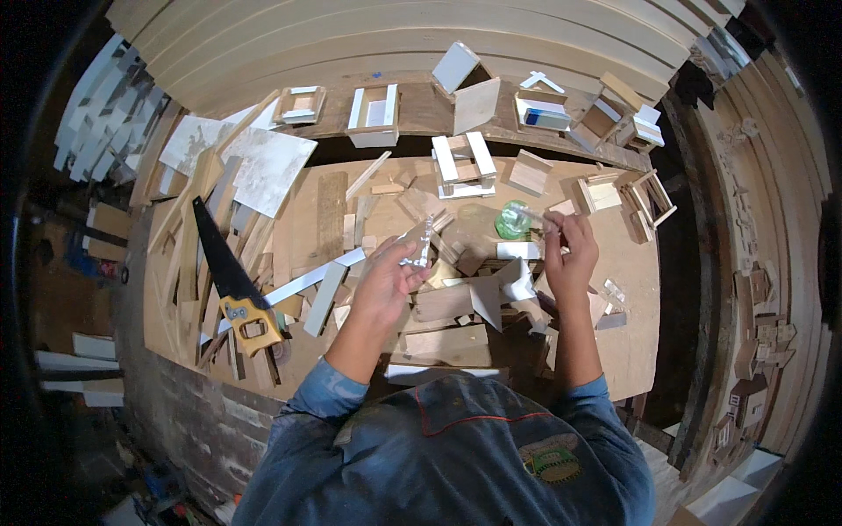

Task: The person assembles and arranges small wooden house components and blocks on a workbench, handling various pieces by hand and applying glue from a bottle.

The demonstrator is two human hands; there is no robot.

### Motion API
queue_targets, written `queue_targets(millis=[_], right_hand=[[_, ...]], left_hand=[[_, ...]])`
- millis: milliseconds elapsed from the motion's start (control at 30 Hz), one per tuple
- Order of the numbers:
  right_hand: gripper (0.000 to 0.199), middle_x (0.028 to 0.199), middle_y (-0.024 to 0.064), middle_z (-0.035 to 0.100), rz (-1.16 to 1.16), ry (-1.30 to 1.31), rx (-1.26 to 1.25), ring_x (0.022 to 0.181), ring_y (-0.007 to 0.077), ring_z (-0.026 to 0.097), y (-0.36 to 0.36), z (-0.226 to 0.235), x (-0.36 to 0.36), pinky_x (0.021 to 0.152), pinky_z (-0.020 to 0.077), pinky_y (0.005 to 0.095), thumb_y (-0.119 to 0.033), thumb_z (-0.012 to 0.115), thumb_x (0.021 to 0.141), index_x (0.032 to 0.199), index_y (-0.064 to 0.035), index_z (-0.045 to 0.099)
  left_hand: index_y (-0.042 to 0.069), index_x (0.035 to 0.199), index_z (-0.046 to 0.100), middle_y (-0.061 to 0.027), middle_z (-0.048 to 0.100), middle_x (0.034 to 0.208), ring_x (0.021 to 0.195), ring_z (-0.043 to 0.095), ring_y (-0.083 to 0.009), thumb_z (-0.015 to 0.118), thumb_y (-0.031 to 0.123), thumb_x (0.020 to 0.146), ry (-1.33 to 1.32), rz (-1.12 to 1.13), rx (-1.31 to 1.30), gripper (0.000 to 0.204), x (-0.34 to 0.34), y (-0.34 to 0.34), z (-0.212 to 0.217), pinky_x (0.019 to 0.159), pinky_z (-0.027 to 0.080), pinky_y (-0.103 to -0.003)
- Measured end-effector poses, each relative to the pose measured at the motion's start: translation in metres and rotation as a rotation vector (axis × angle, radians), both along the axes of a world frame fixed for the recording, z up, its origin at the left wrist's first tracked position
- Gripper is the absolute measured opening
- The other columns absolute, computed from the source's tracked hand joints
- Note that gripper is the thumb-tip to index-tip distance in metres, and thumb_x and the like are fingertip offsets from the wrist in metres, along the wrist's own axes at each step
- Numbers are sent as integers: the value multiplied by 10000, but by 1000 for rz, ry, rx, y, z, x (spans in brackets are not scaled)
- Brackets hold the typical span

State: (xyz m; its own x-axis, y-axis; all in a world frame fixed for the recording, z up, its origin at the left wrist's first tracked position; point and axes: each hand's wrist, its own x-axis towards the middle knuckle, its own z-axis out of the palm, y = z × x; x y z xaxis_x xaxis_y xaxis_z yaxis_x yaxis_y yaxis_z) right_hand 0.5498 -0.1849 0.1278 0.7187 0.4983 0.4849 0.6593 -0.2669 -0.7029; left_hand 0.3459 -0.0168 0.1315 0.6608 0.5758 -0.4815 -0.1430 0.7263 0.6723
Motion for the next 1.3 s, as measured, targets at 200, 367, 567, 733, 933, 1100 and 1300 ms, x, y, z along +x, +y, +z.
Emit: queue_targets(millis=[200, 367, 567, 733, 933, 1100, 1300], right_hand=[[105, 793, 113, 576, 26, -208, -257, 635, 266, 592, 17, -11, 19, 578, 485, 362, -99, 617, 786, 872, -47, 649], [188, 846, 109, 566, 68, -310, -462, 805, 302, 576, 36, -15, 16, 702, 481, 416, -112, 648, 721, 906, -82, 661], [307, 939, 71, 601, 389, -294, -12, 876, 269, 586, 45, 25, -10, 739, 494, 365, -12, 717, 637, 922, -115, 665], [308, 946, 55, 603, 623, -332, -10, 866, 250, 583, 50, 44, -22, 737, 490, 354, -31, 754, 612, 900, -111, 679], [267, 935, 54, 593, 680, -438, 15, 868, 264, 576, 54, 38, -27, 727, 488, 370, -81, 754, 625, 880, -104, 678], [177, 908, 71, 596, 609, -370, 41, 861, 265, 576, 60, 31, -15, 730, 473, 370, -74, 727, 670, 830, -78, 653], [189, 868, 121, 605, 286, -138, 55, 851, 302, 580, 110, 30, 87, 736, 469, 398, -127, 723, 710, 883, -78, 663]], left_hand=[[30, 1027, 522, -67, 591, 950, 817, 602, -173, 588, 142, 866, 13, -50, 43, 207, 4, 1, -3, 763, 526, -325], [5, 1092, 510, -78, 601, 965, 812, 612, -174, 591, 141, 868, 41, -43, 60, 274, 6, 2, -1, 767, 527, -330], [16, 1115, 522, -77, 621, 968, 802, 623, -194, 592, 135, 860, -26, -95, -25, 290, 7, -1, 6, 759, 526, -355], [34, 1066, 560, -87, 642, 938, 803, 635, -228, 578, 154, 861, -75, -201, -51, 238, 10, -1, -3, 775, 525, -394], [33, 1056, 566, -117, 648, 960, 810, 638, -249, 553, 180, 875, -74, -216, -113, 233, 11, -4, 9, 782, 524, -397], [56, 1041, 557, -83, 631, 892, 784, 617, -221, 483, 289, 923, -165, -260, -261, 271, 10, 2, 10, 775, 501, -381], [78, 963, 546, -71, 598, 806, 738, 602, -210, 462, 334, 927, -39, -149, -110, 272, 15, 11, -9, 734, 511, -365]])
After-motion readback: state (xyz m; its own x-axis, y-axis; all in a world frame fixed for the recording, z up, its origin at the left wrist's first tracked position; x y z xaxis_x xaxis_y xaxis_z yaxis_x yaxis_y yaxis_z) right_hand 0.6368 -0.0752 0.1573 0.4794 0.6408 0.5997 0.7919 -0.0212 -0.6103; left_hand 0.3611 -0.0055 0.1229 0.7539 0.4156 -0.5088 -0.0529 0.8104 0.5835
